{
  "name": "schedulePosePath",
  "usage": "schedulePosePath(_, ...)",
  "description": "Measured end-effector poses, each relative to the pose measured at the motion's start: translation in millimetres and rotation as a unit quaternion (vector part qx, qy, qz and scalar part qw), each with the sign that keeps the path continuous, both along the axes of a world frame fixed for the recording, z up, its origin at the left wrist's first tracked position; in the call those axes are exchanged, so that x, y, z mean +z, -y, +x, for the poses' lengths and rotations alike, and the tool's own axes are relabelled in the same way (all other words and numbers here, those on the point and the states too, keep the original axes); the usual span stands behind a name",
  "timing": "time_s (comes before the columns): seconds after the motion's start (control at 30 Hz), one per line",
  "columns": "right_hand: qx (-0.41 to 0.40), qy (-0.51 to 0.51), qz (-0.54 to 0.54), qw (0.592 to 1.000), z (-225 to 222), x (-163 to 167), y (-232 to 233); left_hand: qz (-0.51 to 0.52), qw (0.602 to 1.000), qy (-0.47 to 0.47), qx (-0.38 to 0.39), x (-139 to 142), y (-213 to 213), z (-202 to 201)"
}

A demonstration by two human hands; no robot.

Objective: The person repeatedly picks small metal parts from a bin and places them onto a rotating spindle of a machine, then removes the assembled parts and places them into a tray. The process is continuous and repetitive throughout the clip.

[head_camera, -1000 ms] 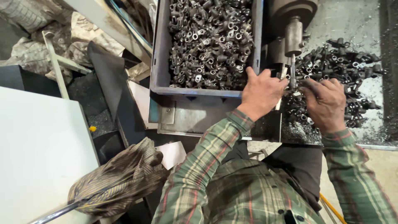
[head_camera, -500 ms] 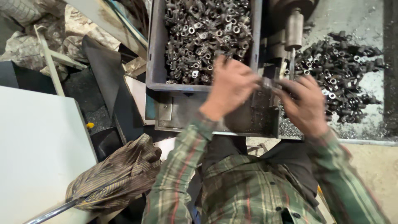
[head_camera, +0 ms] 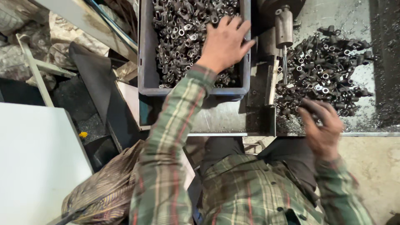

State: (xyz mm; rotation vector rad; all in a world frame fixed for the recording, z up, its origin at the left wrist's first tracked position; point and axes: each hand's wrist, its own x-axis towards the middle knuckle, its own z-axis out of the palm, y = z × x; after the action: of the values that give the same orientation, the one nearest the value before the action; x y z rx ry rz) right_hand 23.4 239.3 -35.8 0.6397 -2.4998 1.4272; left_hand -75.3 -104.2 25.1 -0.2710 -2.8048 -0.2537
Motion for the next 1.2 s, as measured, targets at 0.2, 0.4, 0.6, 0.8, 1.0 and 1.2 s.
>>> schedulePosePath(0.2, -0.088, 0.06, -0.026, 0.994, 16.1, -37.1, -74.4, -0.065, 0.989, -0.031, -0.13, -0.2, 48.8, 50.5)
schedulePosePath(0.4, -0.127, 0.04, 0.019, 0.991, 4.3, -36.0, -79.3, 0.027, 0.989, -0.128, -0.071, 4.2, 90.8, 102.0)
schedulePosePath(0.6, -0.036, -0.004, 0.14, 0.989, -50.7, -26.2, -36.7, 0.17, 0.978, -0.084, 0.084, -19.8, 119.6, 137.3)
schedulePosePath(0.8, 0.079, -0.035, 0.34, 0.937, -103.5, -33.9, 21.6, 0.13, 0.958, -0.174, 0.189, -27.5, 118.1, 154.2)
schedulePosePath(1.0, 0.162, -0.057, 0.397, 0.901, -113.4, -48.1, 45.3, 0.181, 0.932, -0.269, 0.159, -30.4, 36.2, 160.5)
schedulePosePath(1.2, 0.136, 0.003, 0.371, 0.919, -109.5, -40.5, 38.4, 0.296, 0.948, -0.116, 0.013, -25.4, -82.2, 173.0)
